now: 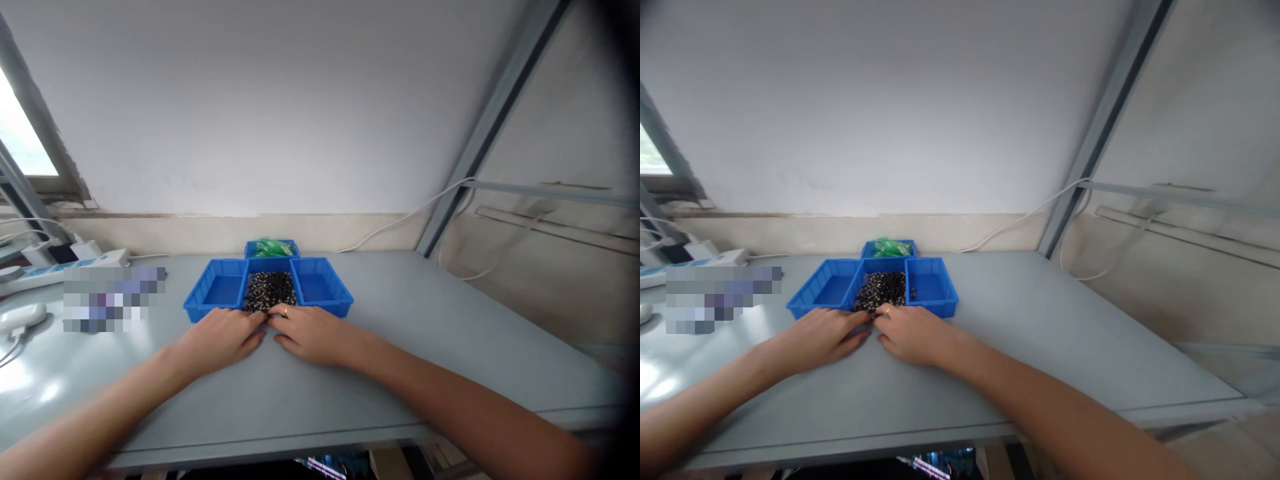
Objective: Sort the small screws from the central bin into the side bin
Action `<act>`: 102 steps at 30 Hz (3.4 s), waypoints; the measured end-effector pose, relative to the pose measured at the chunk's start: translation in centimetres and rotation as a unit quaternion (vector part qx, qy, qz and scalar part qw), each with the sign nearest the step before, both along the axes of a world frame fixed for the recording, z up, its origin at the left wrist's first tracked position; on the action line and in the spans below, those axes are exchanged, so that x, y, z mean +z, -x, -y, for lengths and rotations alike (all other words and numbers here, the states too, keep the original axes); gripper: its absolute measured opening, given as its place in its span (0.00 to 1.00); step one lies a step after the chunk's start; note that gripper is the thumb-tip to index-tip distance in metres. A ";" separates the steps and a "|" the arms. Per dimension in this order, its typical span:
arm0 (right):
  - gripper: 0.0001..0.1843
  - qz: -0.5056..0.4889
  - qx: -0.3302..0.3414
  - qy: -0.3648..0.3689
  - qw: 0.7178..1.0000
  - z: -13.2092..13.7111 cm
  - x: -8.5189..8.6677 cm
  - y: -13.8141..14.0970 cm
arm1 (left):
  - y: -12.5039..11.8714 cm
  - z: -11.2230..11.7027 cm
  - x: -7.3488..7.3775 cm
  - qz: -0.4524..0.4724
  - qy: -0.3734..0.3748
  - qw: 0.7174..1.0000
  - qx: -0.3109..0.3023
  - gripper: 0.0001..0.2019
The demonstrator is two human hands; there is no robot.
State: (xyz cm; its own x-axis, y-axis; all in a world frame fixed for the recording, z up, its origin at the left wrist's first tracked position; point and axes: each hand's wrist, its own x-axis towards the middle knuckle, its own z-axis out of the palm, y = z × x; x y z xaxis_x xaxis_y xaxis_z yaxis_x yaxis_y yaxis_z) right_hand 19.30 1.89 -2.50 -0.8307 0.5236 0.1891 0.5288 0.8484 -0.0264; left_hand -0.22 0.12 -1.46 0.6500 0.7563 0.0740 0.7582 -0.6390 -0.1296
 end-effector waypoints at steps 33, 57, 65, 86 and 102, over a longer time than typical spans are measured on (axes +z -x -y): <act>0.09 0.015 0.047 -0.034 0.998 -0.1 0.4 0.1 | -0.1 0.1 0.5 0.038 0.077 0.995 -0.044 0.11; 0.07 0.008 0.034 -0.023 0.999 -0.1 0.4 0.1 | -0.2 0.2 1.0 0.050 0.081 0.992 -0.079 0.12; 0.07 0.018 0.040 -0.023 0.999 -0.3 0.2 -0.1 | -0.3 0.6 1.1 0.075 0.092 0.985 -0.123 0.12; 0.08 0.014 0.033 -0.014 0.999 -0.2 0.5 0.2 | -0.1 0.0 0.2 0.044 0.042 0.994 -0.087 0.10; 0.10 0.003 0.041 -0.025 0.999 -0.4 0.1 0.2 | -0.3 0.3 0.8 0.044 0.025 0.995 -0.089 0.09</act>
